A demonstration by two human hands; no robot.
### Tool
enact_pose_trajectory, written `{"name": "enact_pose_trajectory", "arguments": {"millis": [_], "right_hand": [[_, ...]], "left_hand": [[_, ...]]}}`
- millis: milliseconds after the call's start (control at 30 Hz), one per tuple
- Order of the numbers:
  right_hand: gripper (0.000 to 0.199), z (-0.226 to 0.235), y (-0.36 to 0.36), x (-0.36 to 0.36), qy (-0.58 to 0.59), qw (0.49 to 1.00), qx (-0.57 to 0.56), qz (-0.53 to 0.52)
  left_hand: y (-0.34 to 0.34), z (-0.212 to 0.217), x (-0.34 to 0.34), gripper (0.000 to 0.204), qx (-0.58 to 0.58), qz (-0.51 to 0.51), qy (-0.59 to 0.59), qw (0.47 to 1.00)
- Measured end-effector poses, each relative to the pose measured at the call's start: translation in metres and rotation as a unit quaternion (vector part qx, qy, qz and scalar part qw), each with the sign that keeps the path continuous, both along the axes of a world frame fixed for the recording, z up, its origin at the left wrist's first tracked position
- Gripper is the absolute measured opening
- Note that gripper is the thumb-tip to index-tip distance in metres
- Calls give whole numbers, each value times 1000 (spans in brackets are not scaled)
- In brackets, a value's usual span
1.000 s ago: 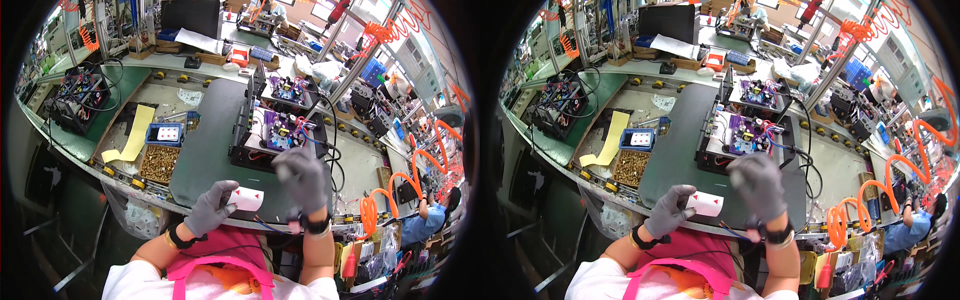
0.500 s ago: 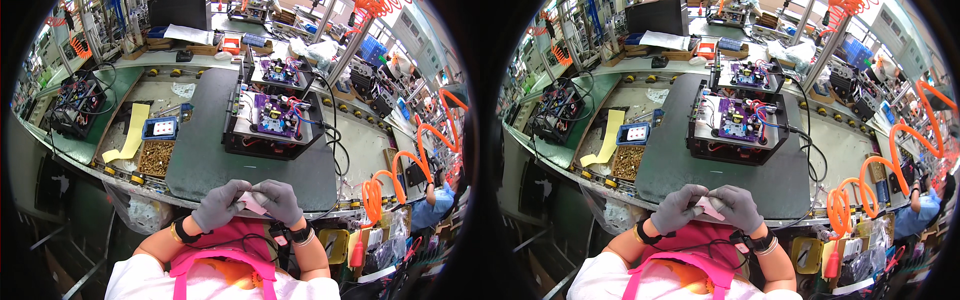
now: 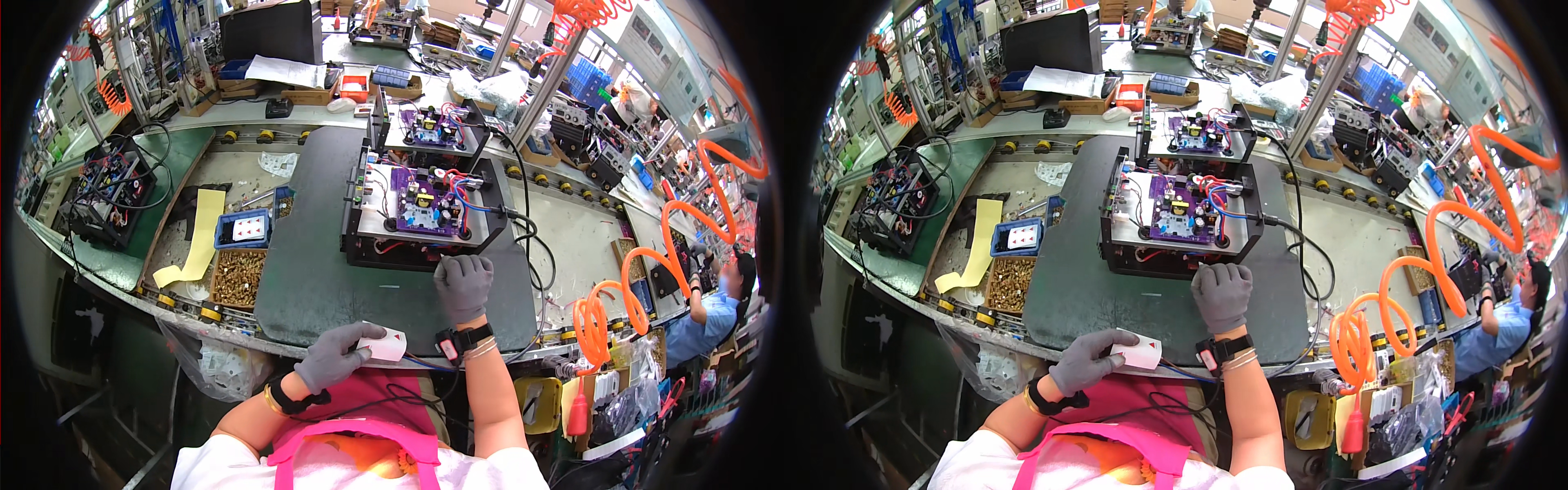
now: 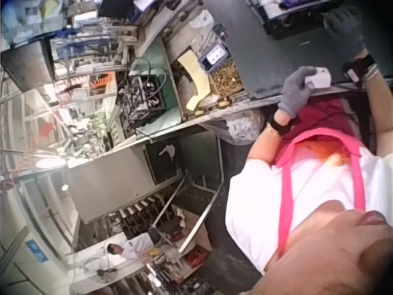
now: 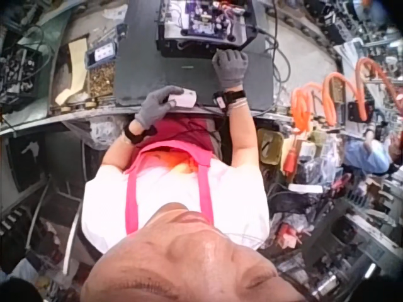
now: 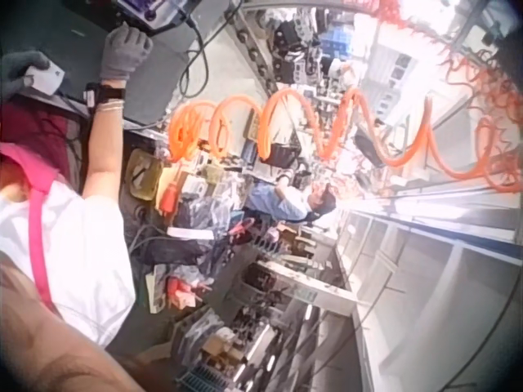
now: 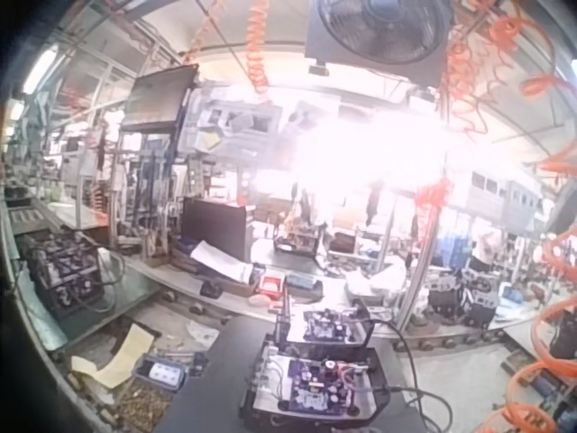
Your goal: Assembling, cleaning, and labeling industrial power inverter components on a production line workbench.
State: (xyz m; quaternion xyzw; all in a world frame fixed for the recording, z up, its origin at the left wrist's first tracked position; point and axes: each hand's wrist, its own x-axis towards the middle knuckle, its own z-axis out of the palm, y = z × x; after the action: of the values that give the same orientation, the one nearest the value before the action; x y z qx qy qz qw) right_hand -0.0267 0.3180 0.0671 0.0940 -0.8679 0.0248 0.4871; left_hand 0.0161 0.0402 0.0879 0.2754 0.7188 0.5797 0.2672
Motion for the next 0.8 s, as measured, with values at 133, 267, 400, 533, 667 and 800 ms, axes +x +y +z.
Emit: {"name": "enact_pose_trajectory", "arguments": {"millis": [133, 267, 400, 533, 667, 800], "right_hand": [[13, -7, 3, -10, -61, 997, 37, -12], [13, -5, 2, -8, -83, 996, 33, -4], [12, 15, -10, 14, -198, 979, 29, 29], [20, 46, -30, 50, -280, 923, -231, 125], [25, 63, -46, 61, -329, 856, -268, 294], [22, 58, -50, 65, -346, 853, -231, 314]], "left_hand": [[-5, -7, 1, 35, 17, 26, 3, 1000], [-5, -4, 1, 37, 31, 50, -4, 998], [-5, -1, -7, 39, 73, 74, -97, 990], [-1, 6, -10, 43, 78, 75, 27, 994], [3, 12, -11, 43, 108, 24, 11, 994], [11, 16, -4, 38, 141, 57, 6, 988]]}}
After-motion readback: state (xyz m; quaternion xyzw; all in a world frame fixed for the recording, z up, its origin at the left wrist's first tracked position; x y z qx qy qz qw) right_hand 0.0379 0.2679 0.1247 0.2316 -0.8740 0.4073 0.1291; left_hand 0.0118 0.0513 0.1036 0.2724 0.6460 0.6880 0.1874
